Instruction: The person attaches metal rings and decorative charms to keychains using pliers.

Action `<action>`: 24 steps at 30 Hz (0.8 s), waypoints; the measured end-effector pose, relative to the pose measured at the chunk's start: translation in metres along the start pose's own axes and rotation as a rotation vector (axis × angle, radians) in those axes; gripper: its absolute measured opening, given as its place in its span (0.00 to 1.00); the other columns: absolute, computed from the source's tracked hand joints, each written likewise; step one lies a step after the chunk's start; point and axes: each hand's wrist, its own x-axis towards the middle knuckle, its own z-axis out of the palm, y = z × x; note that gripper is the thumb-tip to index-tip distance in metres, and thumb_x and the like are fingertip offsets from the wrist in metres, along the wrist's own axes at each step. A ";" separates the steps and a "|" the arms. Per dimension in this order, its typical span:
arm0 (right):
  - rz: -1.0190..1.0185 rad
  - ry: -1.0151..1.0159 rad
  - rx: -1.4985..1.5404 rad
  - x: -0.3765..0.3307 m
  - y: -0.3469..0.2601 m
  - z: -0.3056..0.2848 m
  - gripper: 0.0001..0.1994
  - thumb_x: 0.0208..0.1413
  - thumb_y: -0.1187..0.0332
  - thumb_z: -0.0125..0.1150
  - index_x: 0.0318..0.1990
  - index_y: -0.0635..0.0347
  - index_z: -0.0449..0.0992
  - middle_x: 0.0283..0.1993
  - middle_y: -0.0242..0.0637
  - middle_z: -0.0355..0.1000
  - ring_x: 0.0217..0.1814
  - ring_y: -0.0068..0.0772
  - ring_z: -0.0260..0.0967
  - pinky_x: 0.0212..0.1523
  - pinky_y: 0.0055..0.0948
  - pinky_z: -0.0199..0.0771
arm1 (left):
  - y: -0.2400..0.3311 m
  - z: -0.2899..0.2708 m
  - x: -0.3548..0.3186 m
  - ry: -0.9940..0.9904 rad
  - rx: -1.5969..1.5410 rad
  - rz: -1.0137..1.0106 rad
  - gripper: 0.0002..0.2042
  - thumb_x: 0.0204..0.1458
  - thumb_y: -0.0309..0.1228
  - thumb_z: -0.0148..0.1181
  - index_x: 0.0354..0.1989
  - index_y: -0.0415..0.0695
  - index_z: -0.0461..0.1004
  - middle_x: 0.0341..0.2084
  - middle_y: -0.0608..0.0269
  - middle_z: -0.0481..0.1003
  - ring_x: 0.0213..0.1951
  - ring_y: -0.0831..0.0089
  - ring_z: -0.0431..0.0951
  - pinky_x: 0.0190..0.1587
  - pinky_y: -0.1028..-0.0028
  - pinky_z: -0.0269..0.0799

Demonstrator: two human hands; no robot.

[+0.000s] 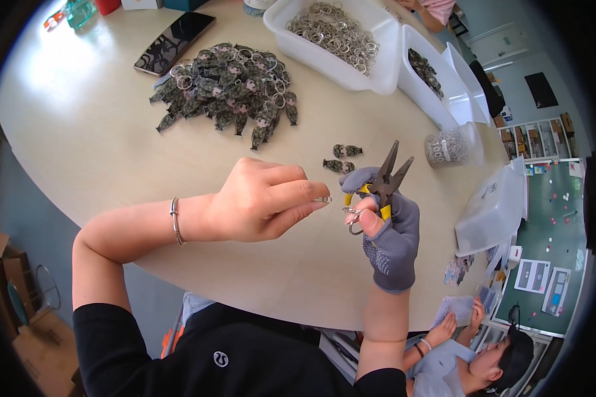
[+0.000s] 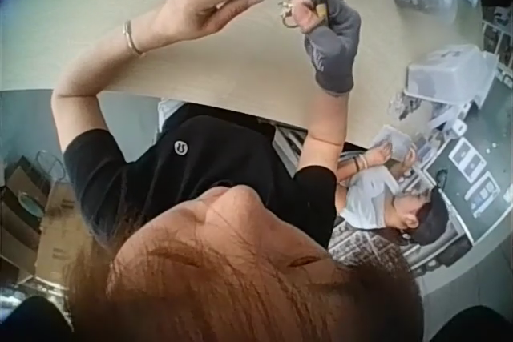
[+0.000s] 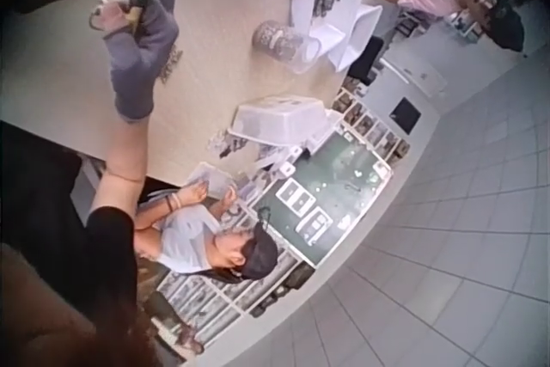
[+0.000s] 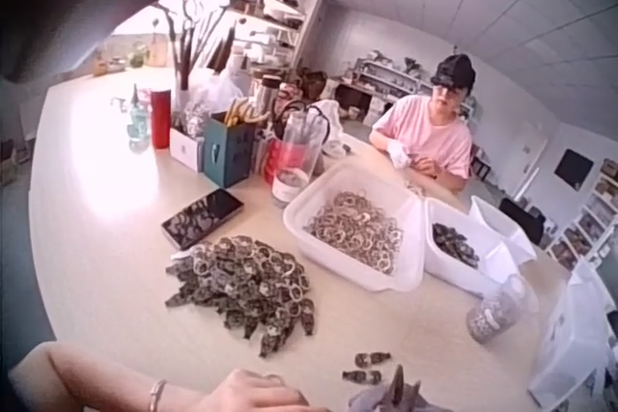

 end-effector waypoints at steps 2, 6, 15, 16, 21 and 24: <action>0.014 -0.009 0.008 0.001 -0.004 0.003 0.05 0.50 0.72 0.61 0.27 0.65 0.78 0.44 0.43 0.70 0.46 0.29 0.65 0.48 0.27 0.63 | 0.001 -0.002 0.000 -0.048 0.048 0.067 0.11 0.43 0.22 0.65 0.37 0.40 0.77 0.18 0.64 0.71 0.17 0.70 0.72 0.18 0.73 0.64; 0.029 -0.051 -0.001 0.004 -0.005 0.006 0.05 0.49 0.72 0.61 0.27 0.65 0.78 0.44 0.42 0.70 0.47 0.29 0.64 0.48 0.28 0.63 | 0.002 -0.003 -0.002 -0.065 0.081 0.078 0.12 0.42 0.23 0.66 0.38 0.41 0.77 0.19 0.65 0.71 0.17 0.71 0.71 0.17 0.73 0.63; -0.056 -0.063 -0.024 0.008 -0.003 0.010 0.05 0.50 0.71 0.62 0.28 0.64 0.79 0.46 0.42 0.70 0.44 0.27 0.64 0.45 0.27 0.63 | 0.003 -0.003 -0.002 -0.019 0.075 0.130 0.11 0.42 0.24 0.64 0.37 0.42 0.76 0.19 0.67 0.67 0.16 0.73 0.68 0.16 0.73 0.60; -0.056 -0.063 -0.024 0.008 -0.003 0.010 0.05 0.50 0.71 0.62 0.28 0.64 0.79 0.46 0.42 0.70 0.44 0.27 0.64 0.45 0.27 0.63 | 0.003 -0.003 -0.002 -0.019 0.074 0.137 0.11 0.42 0.24 0.64 0.37 0.41 0.76 0.19 0.67 0.67 0.16 0.73 0.68 0.16 0.73 0.59; -0.049 -0.062 -0.033 0.006 -0.003 0.006 0.06 0.50 0.71 0.62 0.28 0.64 0.78 0.46 0.44 0.70 0.43 0.27 0.65 0.43 0.26 0.64 | 0.004 -0.004 -0.001 -0.032 0.085 0.155 0.12 0.41 0.24 0.64 0.37 0.41 0.76 0.19 0.67 0.67 0.16 0.74 0.68 0.16 0.73 0.59; -0.030 -0.060 -0.027 0.005 -0.004 0.005 0.06 0.50 0.71 0.61 0.28 0.64 0.78 0.46 0.44 0.70 0.43 0.27 0.65 0.43 0.26 0.64 | 0.004 -0.005 -0.001 -0.038 0.074 0.159 0.12 0.41 0.24 0.63 0.38 0.41 0.76 0.19 0.67 0.68 0.16 0.74 0.68 0.16 0.74 0.60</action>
